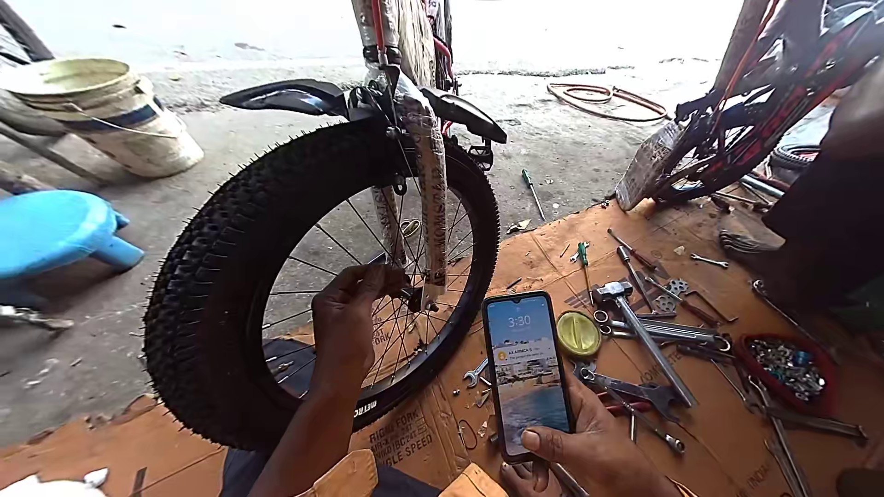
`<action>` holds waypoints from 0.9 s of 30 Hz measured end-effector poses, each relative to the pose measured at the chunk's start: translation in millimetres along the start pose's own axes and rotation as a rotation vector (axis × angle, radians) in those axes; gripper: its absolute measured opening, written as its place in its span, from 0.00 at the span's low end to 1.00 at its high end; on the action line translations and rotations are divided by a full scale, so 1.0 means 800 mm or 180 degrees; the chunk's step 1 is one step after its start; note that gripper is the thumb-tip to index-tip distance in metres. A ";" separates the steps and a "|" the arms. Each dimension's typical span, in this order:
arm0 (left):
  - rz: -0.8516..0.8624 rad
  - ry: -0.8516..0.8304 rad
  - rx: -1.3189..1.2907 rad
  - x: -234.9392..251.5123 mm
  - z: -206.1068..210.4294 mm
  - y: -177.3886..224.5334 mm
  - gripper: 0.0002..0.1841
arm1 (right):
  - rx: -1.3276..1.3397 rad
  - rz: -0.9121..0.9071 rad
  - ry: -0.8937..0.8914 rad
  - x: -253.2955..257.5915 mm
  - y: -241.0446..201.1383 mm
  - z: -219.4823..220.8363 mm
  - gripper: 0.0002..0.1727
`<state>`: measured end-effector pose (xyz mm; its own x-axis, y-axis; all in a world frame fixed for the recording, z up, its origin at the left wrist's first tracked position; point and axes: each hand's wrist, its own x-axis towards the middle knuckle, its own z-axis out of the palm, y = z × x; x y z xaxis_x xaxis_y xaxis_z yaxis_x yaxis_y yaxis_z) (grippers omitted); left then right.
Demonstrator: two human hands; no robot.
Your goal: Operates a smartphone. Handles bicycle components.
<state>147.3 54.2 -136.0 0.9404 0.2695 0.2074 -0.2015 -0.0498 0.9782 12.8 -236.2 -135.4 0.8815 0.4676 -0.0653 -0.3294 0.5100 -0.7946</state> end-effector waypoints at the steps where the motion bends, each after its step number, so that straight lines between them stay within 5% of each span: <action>1: -0.0106 0.0075 -0.0057 0.002 0.000 0.003 0.13 | -0.0017 0.0011 0.0051 -0.001 -0.001 0.000 0.43; 10: -0.0601 0.0398 -0.0508 0.001 0.017 0.022 0.16 | 0.0489 0.0031 -0.0070 -0.014 -0.010 -0.008 0.46; 13: -0.0429 0.0018 0.0084 -0.018 0.035 0.023 0.16 | 0.0546 0.0120 -0.0003 -0.016 -0.011 -0.012 0.47; 18: 0.0092 -0.0360 0.1666 -0.031 0.056 -0.022 0.34 | 0.0401 -0.0017 0.0199 -0.013 -0.005 -0.011 0.43; 27: 0.0317 -0.0519 0.2231 -0.024 0.057 -0.038 0.38 | 0.0548 -0.0031 0.0626 0.002 -0.002 -0.005 0.32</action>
<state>148.1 6.5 -169.3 0.9666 0.0874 0.2408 -0.1168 -0.6860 0.7182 16.1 -238.9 -136.5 0.9282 0.3213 -0.1877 -0.3585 0.6370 -0.6825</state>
